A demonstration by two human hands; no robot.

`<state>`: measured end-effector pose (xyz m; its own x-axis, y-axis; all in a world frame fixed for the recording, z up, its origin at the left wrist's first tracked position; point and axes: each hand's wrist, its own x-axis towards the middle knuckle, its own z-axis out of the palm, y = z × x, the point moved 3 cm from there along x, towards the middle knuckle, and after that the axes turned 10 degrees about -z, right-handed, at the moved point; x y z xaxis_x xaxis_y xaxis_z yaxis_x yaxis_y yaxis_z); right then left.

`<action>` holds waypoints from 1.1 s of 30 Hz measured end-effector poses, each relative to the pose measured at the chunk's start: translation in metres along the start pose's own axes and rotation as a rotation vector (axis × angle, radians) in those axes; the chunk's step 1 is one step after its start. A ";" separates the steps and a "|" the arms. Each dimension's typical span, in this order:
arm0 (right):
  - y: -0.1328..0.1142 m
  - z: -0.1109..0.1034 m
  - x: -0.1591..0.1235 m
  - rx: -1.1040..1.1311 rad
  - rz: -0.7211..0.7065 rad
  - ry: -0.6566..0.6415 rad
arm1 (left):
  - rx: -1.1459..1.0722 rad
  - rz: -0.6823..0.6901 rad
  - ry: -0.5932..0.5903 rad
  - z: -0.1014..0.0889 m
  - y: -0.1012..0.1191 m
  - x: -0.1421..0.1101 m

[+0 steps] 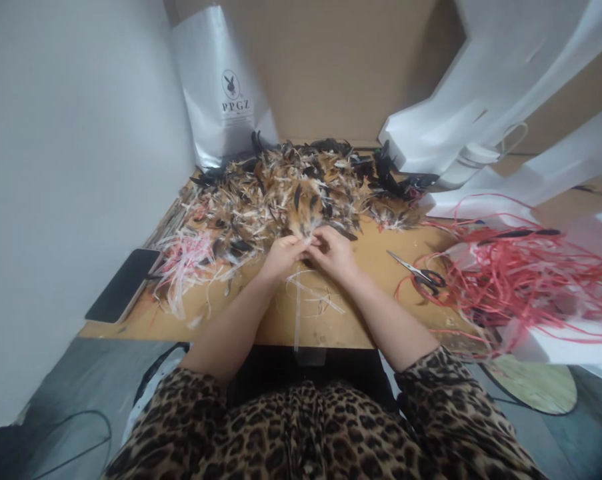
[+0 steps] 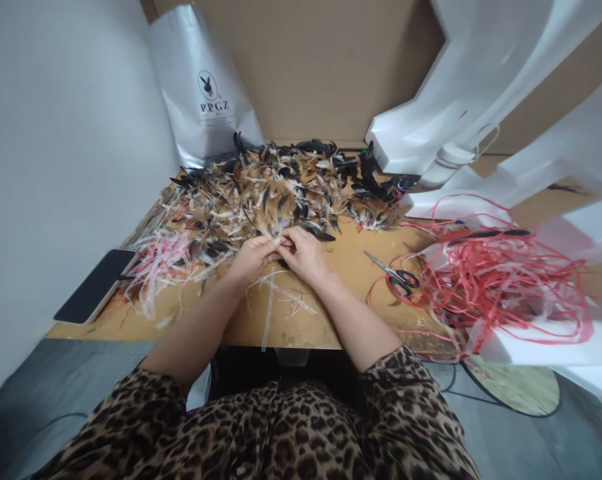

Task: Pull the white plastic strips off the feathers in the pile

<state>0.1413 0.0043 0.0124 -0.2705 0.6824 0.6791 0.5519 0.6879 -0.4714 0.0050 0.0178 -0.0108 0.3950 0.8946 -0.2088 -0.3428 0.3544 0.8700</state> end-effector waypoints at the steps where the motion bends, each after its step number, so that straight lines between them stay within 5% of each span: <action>1: 0.000 0.000 -0.001 -0.024 0.017 -0.007 | 0.013 -0.011 -0.016 0.001 -0.001 0.000; 4: -0.001 0.000 -0.001 0.036 0.053 -0.005 | 0.052 0.059 0.035 -0.001 0.005 0.000; 8: -0.005 -0.008 0.009 0.123 0.078 0.076 | 0.027 0.370 0.369 -0.023 0.032 -0.002; 11: -0.012 -0.014 0.031 0.017 0.002 0.043 | -0.091 0.467 0.523 -0.039 0.043 -0.003; 18: -0.013 0.009 0.095 -0.293 -0.027 -0.167 | -0.185 0.480 0.538 -0.049 0.043 0.000; 26: -0.001 0.052 0.105 -0.566 0.012 -0.393 | -0.228 0.473 0.576 -0.055 0.050 0.000; 29: 0.004 0.041 0.109 -0.497 0.064 -0.343 | -0.239 0.469 0.580 -0.056 0.051 0.000; 33: 0.007 0.000 0.117 -0.215 0.133 -0.116 | -0.233 0.442 0.570 -0.054 0.050 -0.001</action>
<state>0.1134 0.0894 0.0885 -0.2658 0.7958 0.5441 0.7399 0.5302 -0.4139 -0.0589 0.0492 0.0093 -0.3011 0.9465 -0.1158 -0.5635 -0.0786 0.8224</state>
